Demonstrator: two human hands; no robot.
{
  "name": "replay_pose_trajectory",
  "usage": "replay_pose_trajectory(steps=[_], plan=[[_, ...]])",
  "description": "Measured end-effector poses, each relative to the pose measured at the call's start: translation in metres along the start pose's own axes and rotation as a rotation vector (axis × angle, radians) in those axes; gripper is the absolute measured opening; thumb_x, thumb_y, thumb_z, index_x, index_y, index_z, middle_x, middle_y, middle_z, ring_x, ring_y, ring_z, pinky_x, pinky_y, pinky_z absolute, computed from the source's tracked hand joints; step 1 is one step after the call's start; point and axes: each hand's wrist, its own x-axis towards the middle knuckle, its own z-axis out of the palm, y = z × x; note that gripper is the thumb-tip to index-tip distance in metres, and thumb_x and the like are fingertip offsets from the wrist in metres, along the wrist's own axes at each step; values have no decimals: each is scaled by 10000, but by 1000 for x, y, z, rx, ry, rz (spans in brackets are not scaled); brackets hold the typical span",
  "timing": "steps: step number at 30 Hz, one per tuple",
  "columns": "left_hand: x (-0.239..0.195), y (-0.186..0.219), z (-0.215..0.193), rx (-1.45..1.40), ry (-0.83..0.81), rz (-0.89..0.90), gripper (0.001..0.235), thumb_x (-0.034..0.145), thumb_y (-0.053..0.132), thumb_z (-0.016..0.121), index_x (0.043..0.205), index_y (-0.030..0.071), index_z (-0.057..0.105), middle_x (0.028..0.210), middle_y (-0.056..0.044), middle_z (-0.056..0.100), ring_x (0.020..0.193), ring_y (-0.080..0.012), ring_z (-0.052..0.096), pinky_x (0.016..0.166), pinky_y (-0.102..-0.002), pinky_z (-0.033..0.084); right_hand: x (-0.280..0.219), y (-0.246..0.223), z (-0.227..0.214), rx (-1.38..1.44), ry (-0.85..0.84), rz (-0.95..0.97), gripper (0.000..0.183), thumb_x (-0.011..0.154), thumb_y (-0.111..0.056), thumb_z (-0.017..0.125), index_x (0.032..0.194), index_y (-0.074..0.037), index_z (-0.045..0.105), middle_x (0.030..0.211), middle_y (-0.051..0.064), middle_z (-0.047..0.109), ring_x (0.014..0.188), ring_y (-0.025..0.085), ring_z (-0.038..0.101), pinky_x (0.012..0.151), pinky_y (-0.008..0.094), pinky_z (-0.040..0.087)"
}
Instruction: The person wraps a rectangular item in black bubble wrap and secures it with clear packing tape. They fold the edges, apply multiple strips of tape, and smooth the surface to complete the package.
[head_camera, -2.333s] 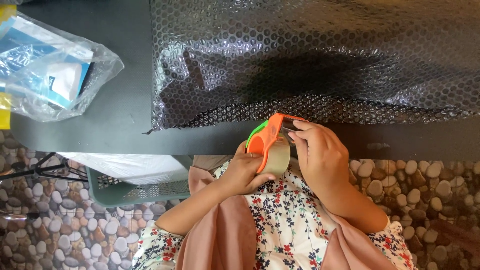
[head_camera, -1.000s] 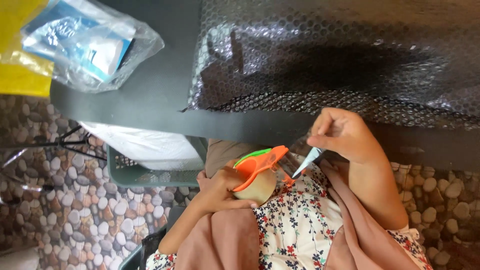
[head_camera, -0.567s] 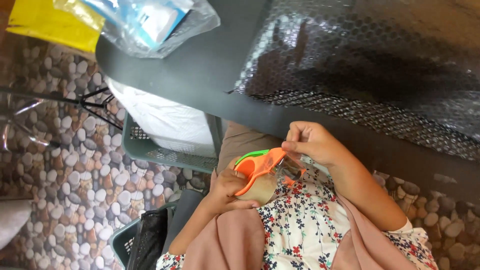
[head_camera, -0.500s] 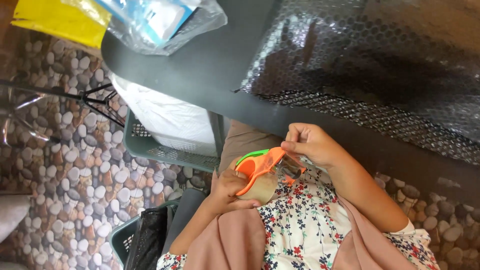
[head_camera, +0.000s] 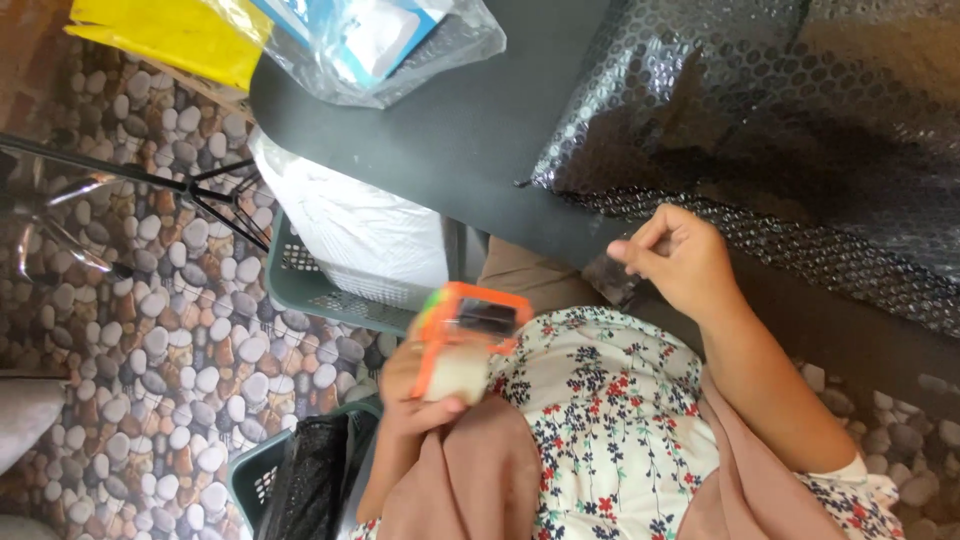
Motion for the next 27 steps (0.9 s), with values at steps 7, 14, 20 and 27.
replay_pose_trajectory(steps=[7,14,20,27], plan=[[-96,-93,-43,291,396,-143,297,819,243,853,665,55,682,589,-80,638,508,-272,558,897,-493,471,48,-46,86,-284,-202,-98,153,814,-122,870,884,-91,738,785,40,759,658,125,700,640,255,568],[-107,-103,-32,219,705,-369,312,838,199,829,648,20,659,501,-57,564,500,-152,463,555,-350,453,87,-34,152,-375,-258,-108,115,802,-101,812,835,-104,702,762,10,762,651,120,719,614,251,548],[-105,-102,-29,205,781,-372,325,834,212,848,661,14,657,511,-64,581,535,-118,473,565,-313,469,96,-25,161,-595,-147,-188,150,768,-120,850,802,-100,706,741,36,746,673,188,746,614,292,553],[-88,-97,-12,138,651,-398,270,878,246,829,779,11,740,662,-110,707,662,-171,578,880,-417,488,81,-40,163,-840,47,-295,577,700,-167,978,963,-89,470,1001,69,491,820,382,701,698,481,603]])
